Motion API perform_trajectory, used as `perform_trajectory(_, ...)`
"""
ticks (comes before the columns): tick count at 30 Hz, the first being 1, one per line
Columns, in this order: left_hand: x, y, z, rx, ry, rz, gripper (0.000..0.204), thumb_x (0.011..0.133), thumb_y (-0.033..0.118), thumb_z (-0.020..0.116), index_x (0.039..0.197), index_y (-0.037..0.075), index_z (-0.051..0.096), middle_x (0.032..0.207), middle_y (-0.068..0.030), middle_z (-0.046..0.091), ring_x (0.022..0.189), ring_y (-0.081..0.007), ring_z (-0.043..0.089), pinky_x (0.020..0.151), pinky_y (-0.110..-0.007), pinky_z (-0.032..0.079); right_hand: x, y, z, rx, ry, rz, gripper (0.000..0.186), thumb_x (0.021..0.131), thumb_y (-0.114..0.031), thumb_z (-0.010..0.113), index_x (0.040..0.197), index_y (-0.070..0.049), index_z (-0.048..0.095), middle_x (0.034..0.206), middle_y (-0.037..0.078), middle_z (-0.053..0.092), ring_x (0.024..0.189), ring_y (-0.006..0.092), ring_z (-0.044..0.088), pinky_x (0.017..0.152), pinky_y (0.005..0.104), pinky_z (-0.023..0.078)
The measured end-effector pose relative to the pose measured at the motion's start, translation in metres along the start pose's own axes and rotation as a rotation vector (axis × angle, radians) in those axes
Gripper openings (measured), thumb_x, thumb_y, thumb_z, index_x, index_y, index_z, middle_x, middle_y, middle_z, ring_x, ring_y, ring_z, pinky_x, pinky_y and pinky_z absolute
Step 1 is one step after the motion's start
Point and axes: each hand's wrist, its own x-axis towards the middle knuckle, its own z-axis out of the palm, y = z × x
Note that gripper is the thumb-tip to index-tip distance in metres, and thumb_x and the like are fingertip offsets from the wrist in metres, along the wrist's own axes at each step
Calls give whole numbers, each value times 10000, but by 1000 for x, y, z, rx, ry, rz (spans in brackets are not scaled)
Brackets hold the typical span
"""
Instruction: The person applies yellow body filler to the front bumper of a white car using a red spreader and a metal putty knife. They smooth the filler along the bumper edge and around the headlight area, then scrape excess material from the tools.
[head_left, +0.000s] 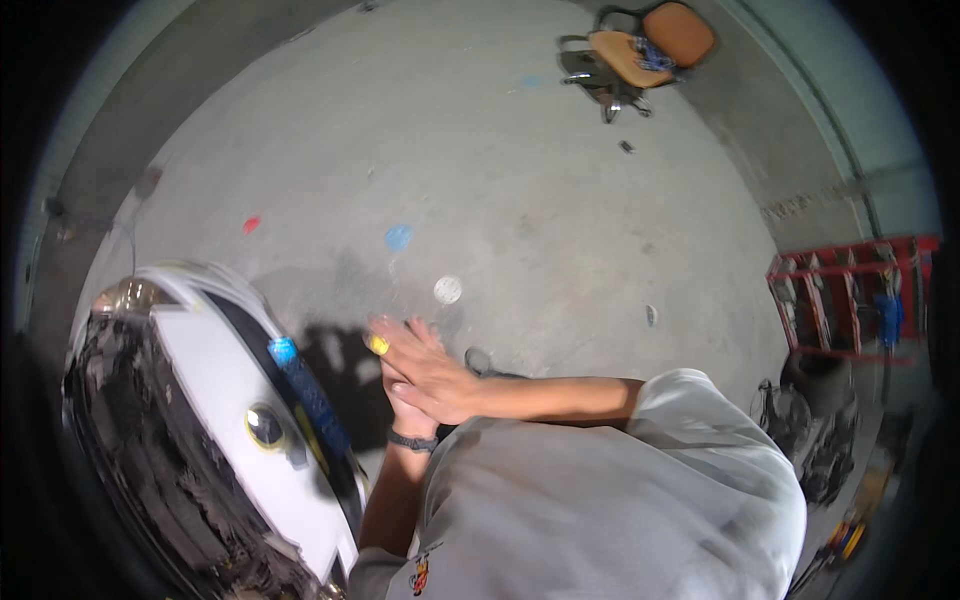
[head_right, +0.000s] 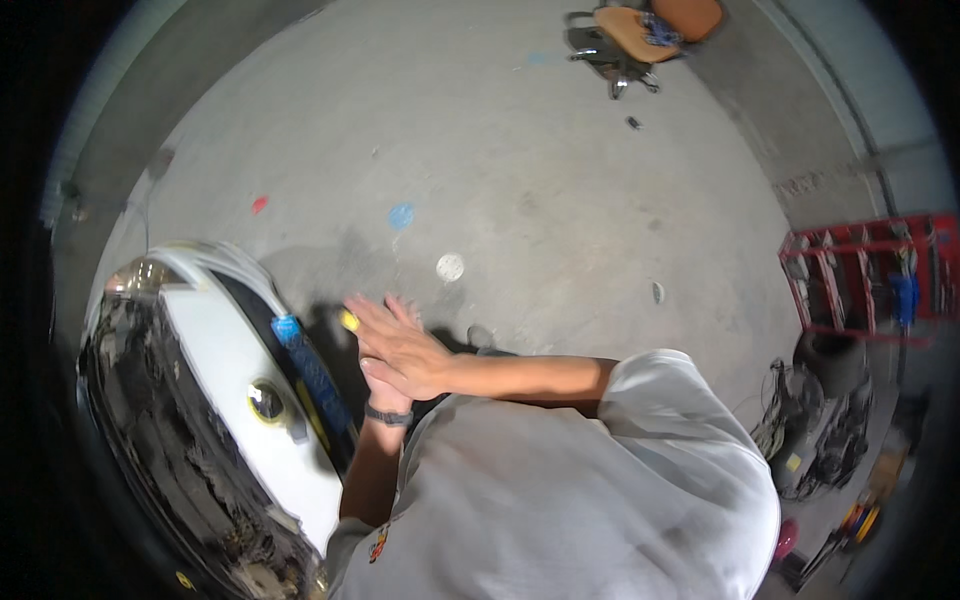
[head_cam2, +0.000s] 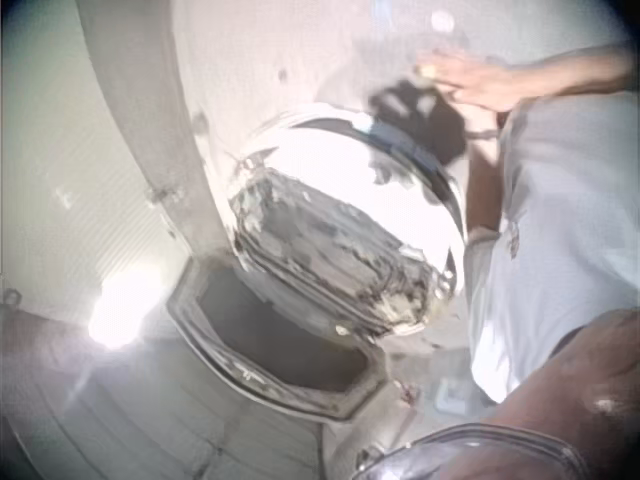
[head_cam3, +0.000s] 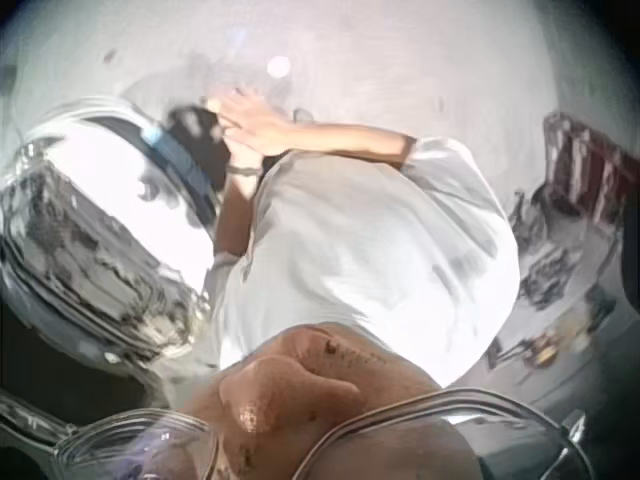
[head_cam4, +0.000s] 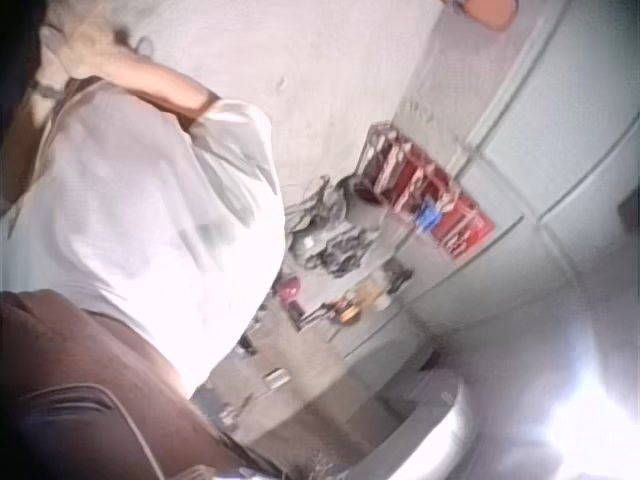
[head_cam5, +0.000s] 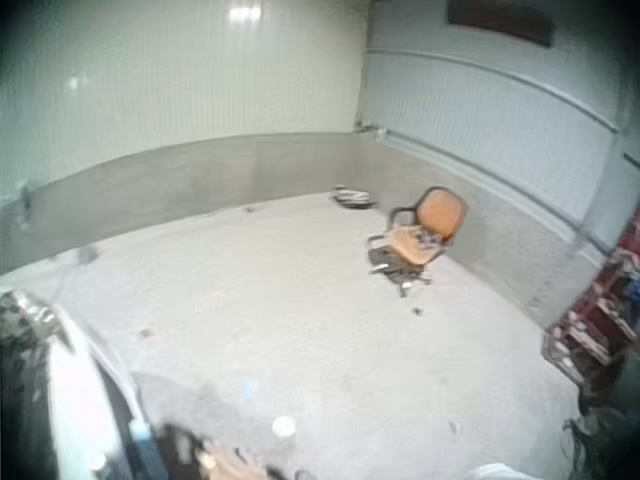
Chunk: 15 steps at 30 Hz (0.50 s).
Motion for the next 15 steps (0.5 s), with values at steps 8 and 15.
perform_trajectory(8, 122, 40, 66, 128, -230, -455, 807, 1078, 563, 348, 1575, -68, 276, 1650, -264, 270, 1562, -355, 215, 1293, -446, 142, 5, 213, -62, -322, -465, 791, 647, 1036, -481, 492, 1537, -78, 421, 1461, 199, 565, 1362, 380, 525, 1179, 682, 245)
perform_trajectory(15, 336, 87, -58, 997, -3, -436, 521, 1090, 299, 505, 1413, -110, 495, 1316, -231, 654, 1224, -291, 647, 1061, -383, 513, 52, 177, -230, -134, 79, 887, 386, 967, -322, 669, 1218, -30, 702, 1098, 209, 738, 980, 377, 720, 862, 448, 571)
